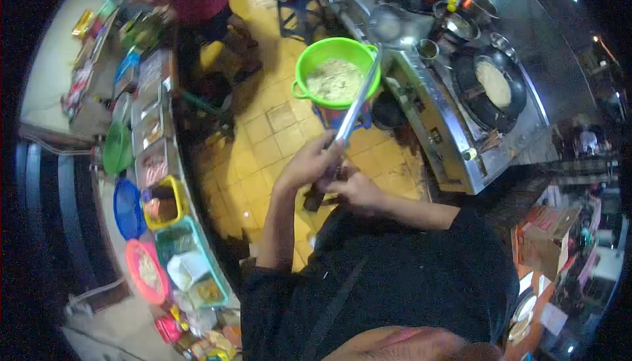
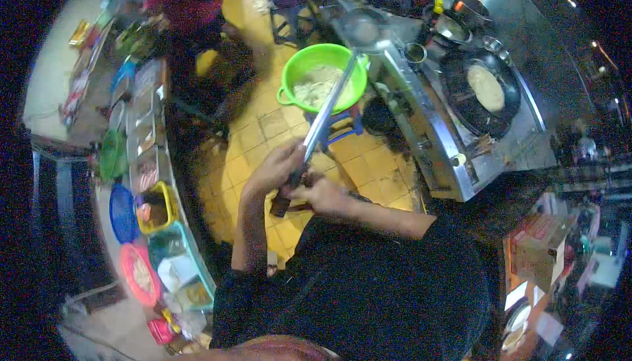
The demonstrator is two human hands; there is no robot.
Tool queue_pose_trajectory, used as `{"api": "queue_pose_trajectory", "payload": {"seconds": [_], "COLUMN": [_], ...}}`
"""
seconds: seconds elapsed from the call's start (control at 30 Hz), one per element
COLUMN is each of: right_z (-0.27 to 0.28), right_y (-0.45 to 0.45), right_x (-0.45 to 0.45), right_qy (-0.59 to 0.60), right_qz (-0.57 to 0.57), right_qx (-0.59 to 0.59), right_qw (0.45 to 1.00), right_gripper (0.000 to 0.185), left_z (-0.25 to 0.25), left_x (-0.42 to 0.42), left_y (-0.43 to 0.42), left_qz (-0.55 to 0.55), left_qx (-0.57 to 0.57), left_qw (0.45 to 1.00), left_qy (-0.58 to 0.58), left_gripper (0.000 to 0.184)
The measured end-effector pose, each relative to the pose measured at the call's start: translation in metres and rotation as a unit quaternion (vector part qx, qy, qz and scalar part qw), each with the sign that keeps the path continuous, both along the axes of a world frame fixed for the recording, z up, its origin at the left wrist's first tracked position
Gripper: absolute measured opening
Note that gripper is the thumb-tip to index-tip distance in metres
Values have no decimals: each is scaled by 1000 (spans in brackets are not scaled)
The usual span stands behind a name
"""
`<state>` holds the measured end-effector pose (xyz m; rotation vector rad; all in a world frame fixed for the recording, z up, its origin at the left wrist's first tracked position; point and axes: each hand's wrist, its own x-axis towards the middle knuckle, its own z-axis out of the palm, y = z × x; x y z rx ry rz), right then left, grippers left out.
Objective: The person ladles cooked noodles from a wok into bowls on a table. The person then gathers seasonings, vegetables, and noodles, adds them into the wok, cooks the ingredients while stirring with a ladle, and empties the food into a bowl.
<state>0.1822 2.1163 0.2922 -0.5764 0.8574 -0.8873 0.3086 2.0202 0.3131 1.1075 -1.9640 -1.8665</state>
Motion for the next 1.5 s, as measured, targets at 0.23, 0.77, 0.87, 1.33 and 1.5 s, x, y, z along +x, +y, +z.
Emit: {"api": "queue_pose_trajectory", "payload": {"seconds": [0.23,0.77,0.87,1.33,1.5], "right_z": [-28,-143,-160,-103,-96], "right_y": [-112,-243,-307,-740,-859], "right_x": [-224,-389,-315,499,771], "right_qy": [-92,897,908,263,287], "right_qz": [-387,-307,-268,207,261], "right_qx": [-50,-54,-50,-548,-740], "right_qw": [916,314,317,767,549], "right_gripper": [14,35,33,33,46], "left_z": [-76,-239,-224,-93,-92], "left_x": [-7,288,331,464,490], "left_y": [-65,-86,-142,-316,-414], "left_qz": [103,454,483,365,324], "left_qx": [141,287,228,-48,-100], "left_qw": [975,843,845,917,930], "left_qy": [140,-16,33,154,143], "left_gripper": [46,36,37,27,35]}}
